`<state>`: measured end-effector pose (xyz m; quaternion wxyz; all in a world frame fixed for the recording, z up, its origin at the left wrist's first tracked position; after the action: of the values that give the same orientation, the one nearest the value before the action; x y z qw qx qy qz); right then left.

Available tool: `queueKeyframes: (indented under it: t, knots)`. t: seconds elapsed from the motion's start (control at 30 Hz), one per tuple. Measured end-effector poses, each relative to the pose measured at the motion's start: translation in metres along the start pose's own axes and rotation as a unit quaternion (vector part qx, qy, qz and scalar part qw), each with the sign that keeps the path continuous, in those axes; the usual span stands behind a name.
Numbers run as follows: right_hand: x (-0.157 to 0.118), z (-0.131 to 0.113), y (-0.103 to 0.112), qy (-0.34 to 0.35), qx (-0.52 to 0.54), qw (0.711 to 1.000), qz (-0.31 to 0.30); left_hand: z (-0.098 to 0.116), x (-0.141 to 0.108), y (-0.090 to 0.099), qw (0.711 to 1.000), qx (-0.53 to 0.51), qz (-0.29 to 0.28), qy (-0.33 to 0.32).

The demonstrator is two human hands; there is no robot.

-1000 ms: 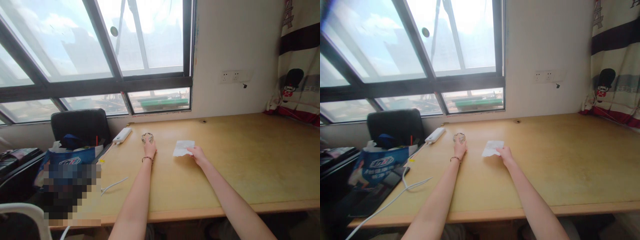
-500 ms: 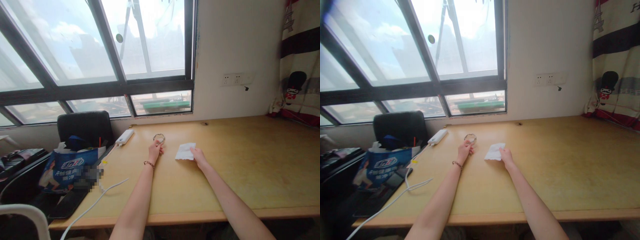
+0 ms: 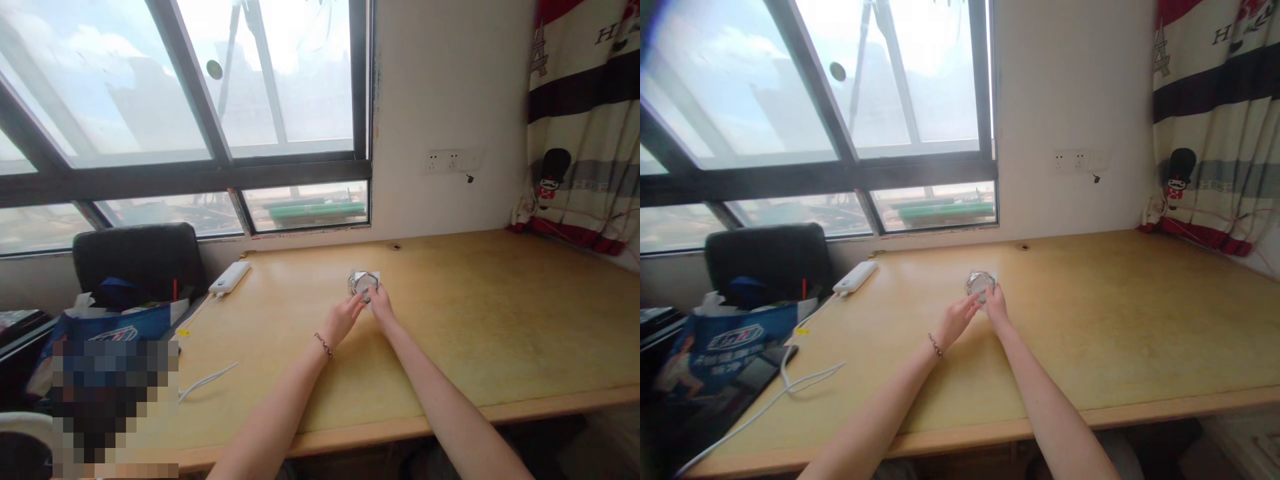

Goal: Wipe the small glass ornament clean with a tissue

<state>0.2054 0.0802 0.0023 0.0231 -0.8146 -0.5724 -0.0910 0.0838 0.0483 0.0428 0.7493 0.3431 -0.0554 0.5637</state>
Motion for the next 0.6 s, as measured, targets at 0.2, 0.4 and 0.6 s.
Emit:
queueKeyframes:
  t: [0.2, 0.4, 0.6]
  knots:
    - [-0.003, -0.005, 0.015, 0.008, -0.13, 0.99, 0.054, -0.005, -0.01, 0.003, 0.986, -0.107, 0.096, 0.087]
    - [-0.01, -0.023, 0.01, 0.073, -0.212, 0.974, 0.022, -0.04, -0.017, -0.018, 0.928, -0.284, 0.059, 0.234]
    - [-0.017, -0.031, 0.012, 0.082, -0.235, 0.969, 0.013, -0.055, -0.016, -0.024, 0.876, -0.386, 0.024, 0.289]
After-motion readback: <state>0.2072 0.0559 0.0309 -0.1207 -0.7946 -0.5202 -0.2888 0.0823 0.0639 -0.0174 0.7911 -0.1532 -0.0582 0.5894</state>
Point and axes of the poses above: each hand's wrist, its own x-axis towards the middle knuckle, its own y-axis out of the back of the hand, z = x × y, the point moved 9 cm from there along x, towards the middle knuckle, and after that the axes turned 7 degrees about -x, right-handed, at the moved point
